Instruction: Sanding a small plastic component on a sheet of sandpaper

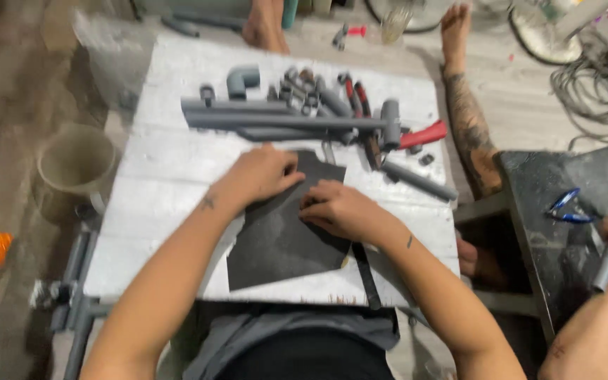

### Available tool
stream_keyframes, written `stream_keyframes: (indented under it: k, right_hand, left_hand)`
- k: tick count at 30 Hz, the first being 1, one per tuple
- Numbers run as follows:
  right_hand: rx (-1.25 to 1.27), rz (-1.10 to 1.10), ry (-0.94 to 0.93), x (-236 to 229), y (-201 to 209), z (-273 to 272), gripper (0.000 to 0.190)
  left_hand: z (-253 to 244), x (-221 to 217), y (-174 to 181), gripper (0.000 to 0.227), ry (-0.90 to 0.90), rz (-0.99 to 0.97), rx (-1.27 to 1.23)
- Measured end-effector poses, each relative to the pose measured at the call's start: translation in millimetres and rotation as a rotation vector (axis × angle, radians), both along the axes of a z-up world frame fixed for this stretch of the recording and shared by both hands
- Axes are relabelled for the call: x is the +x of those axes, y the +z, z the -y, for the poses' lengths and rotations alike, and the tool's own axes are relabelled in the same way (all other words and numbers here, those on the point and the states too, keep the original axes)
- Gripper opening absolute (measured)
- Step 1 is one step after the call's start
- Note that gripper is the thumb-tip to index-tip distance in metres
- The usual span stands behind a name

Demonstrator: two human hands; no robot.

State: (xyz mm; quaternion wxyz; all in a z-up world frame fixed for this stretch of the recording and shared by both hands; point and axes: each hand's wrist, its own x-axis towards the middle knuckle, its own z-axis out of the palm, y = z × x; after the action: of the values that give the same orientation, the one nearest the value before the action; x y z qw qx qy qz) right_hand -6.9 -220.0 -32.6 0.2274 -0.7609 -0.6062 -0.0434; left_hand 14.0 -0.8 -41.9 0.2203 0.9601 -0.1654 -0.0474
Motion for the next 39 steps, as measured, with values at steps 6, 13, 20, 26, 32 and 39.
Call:
stream_keyframes:
  k: [6, 13, 20, 26, 32, 39]
  right_hand:
    - [0.033, -0.100, 0.013, -4.5, -16.3, -2.6, 0.013]
    - [-0.002, 0.024, -0.003, -9.8, 0.8, 0.1, 0.010]
    - [-0.026, -0.001, 0.001, -15.5, -1.8, -2.8, 0.032]
    - [0.137, -0.081, 0.019, -20.0, 14.8, -2.2, 0.017]
    - [-0.061, -0.086, 0.047, -17.7, -5.8, -4.3, 0.011]
    - [-0.021, -0.094, 0.052, -18.5, -7.4, -4.8, 0.011]
  left_hand:
    - [-0.1, 1.9, 15.8, 0.030, 0.010, -0.095, 0.007]
    - [-2.3, 2.4, 13.9, 0.029, -0.012, -0.063, 0.027]
    - [-2.1, -4.7, 29.4, 0.031, 0.002, -0.127, -0.023]
    - [-3.3, -7.2, 32.6, 0.030, 0.011, -0.140, -0.037]
    - [-2.6, -10.4, 36.8, 0.033, 0.020, -0.152, -0.049]
    - [-2.3, -8.3, 31.4, 0.030, 0.020, -0.165, -0.017]
